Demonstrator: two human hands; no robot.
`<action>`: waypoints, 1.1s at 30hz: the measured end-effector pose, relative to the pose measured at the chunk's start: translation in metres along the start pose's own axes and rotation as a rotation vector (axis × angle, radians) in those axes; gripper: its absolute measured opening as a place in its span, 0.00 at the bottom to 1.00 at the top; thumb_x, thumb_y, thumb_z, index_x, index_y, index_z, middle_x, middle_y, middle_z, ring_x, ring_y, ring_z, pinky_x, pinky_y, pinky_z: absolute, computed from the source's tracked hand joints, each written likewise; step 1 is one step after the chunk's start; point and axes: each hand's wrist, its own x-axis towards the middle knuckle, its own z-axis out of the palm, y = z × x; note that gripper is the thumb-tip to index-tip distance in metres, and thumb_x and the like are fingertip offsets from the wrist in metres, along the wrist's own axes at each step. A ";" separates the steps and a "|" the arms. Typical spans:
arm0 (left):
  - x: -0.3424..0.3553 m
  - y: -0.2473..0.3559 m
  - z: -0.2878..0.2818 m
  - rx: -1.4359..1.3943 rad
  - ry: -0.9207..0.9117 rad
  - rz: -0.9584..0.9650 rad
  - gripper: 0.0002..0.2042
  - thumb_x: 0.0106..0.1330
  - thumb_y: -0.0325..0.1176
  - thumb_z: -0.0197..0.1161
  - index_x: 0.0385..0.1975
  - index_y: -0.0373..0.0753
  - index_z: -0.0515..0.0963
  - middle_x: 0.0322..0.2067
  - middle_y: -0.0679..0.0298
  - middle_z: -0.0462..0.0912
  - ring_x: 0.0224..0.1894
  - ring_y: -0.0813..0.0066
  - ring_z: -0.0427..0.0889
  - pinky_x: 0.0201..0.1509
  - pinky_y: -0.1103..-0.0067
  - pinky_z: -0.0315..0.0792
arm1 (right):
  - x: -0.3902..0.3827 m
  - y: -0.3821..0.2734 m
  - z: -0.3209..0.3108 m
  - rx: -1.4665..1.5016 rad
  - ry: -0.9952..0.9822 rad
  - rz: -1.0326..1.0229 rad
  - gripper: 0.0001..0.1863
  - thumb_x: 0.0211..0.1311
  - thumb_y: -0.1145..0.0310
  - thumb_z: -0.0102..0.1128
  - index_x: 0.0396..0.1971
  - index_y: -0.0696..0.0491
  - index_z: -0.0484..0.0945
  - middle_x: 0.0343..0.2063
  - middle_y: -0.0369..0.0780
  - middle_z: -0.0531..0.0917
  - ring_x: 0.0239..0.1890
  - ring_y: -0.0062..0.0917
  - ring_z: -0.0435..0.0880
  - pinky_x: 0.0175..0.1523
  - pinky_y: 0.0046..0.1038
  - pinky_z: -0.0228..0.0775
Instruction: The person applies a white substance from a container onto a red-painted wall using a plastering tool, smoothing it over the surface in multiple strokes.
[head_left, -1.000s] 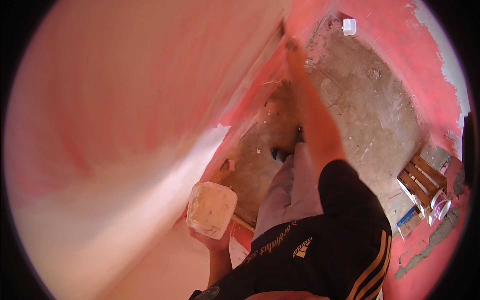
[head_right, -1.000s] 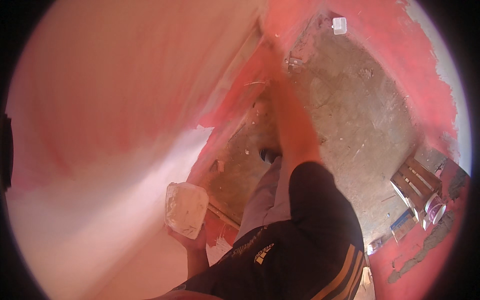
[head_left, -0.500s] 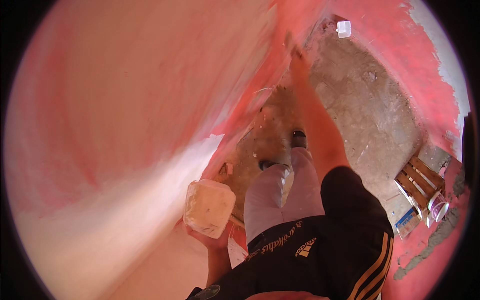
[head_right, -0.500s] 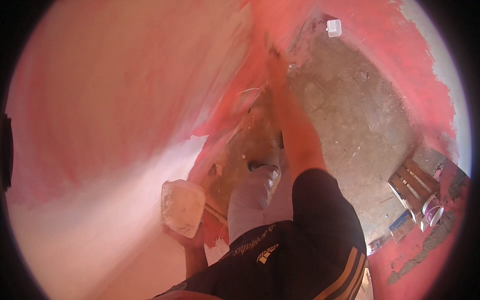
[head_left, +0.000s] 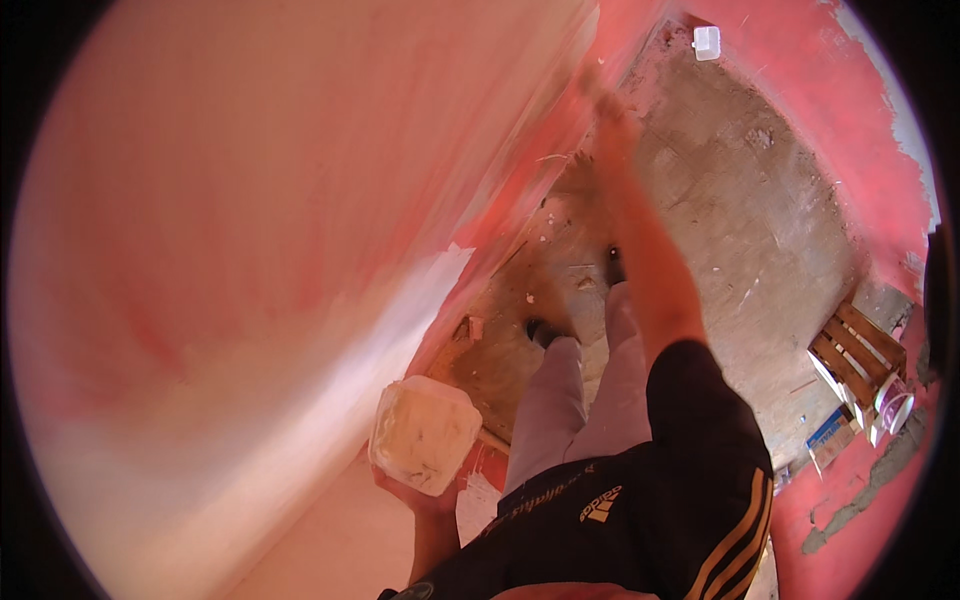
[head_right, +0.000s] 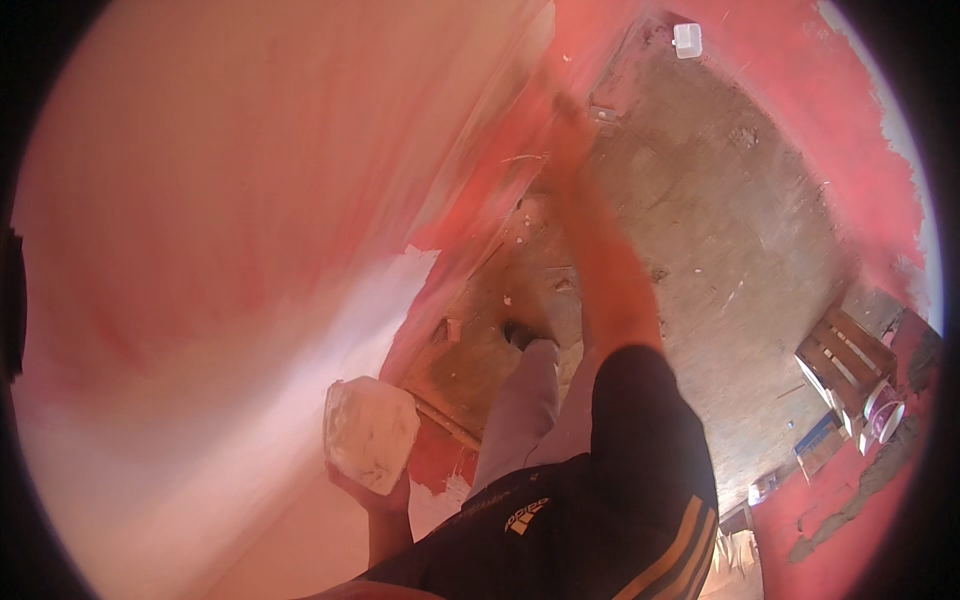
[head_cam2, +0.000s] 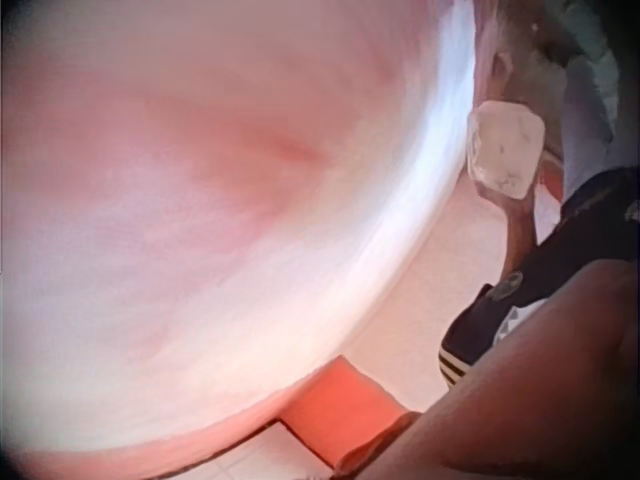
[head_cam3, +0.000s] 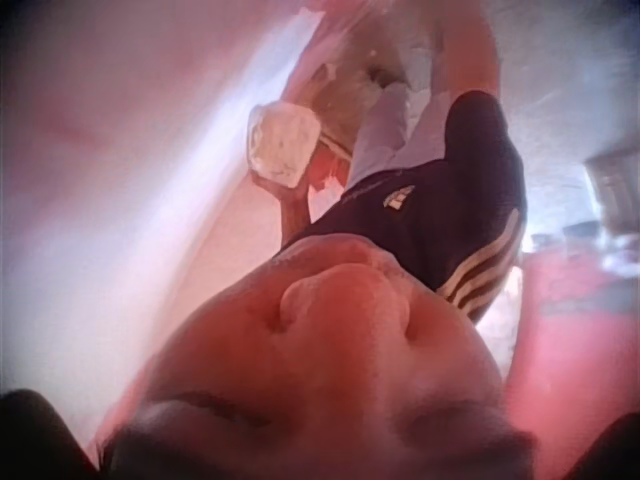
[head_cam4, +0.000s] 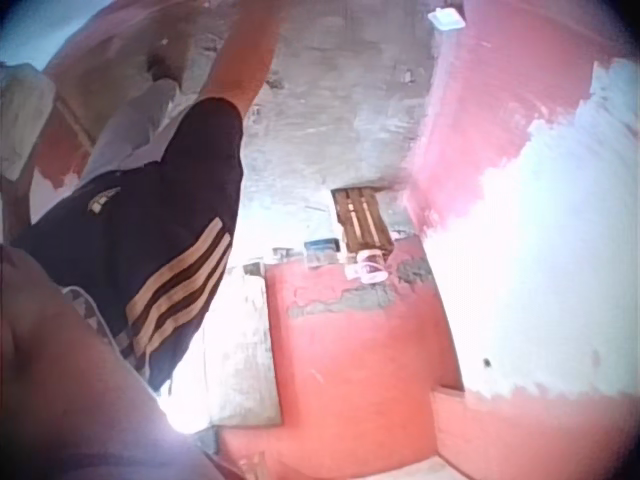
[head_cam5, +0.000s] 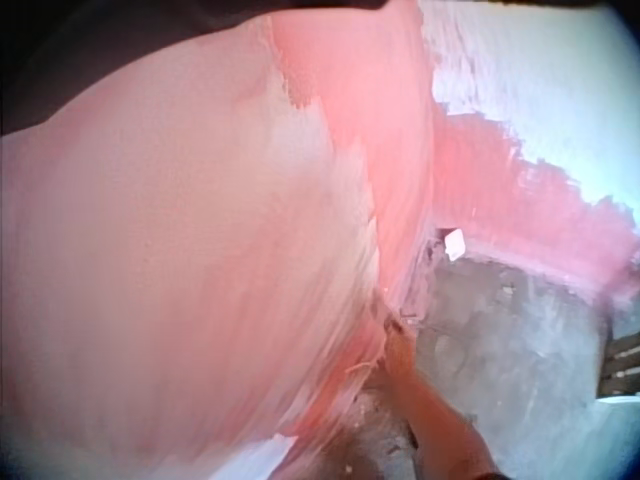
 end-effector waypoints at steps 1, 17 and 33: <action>0.004 -0.002 -0.011 0.000 -0.021 -0.011 0.33 0.73 0.57 0.34 0.69 0.40 0.58 0.63 0.60 0.66 0.65 0.65 0.67 0.68 0.65 0.64 | 0.059 -0.015 -0.004 -0.243 0.056 -0.078 0.13 0.69 0.64 0.53 0.39 0.57 0.81 0.34 0.34 0.80 0.34 0.18 0.74 0.39 0.22 0.68; 0.010 0.027 -0.127 0.010 0.080 -0.075 0.28 0.74 0.58 0.39 0.60 0.43 0.67 0.54 0.67 0.72 0.58 0.69 0.73 0.60 0.68 0.72 | -0.344 0.112 -0.007 -0.249 -0.300 0.000 0.16 0.61 0.81 0.49 0.45 0.59 0.82 0.35 0.36 0.82 0.42 0.22 0.79 0.49 0.25 0.71; 0.005 0.023 -0.213 0.009 -0.032 -0.066 0.35 0.70 0.65 0.37 0.68 0.47 0.60 0.64 0.65 0.65 0.66 0.64 0.64 0.69 0.63 0.61 | -0.384 0.135 -0.011 -0.200 -0.352 0.079 0.24 0.62 0.85 0.45 0.55 0.56 0.78 0.48 0.36 0.83 0.50 0.19 0.78 0.56 0.23 0.68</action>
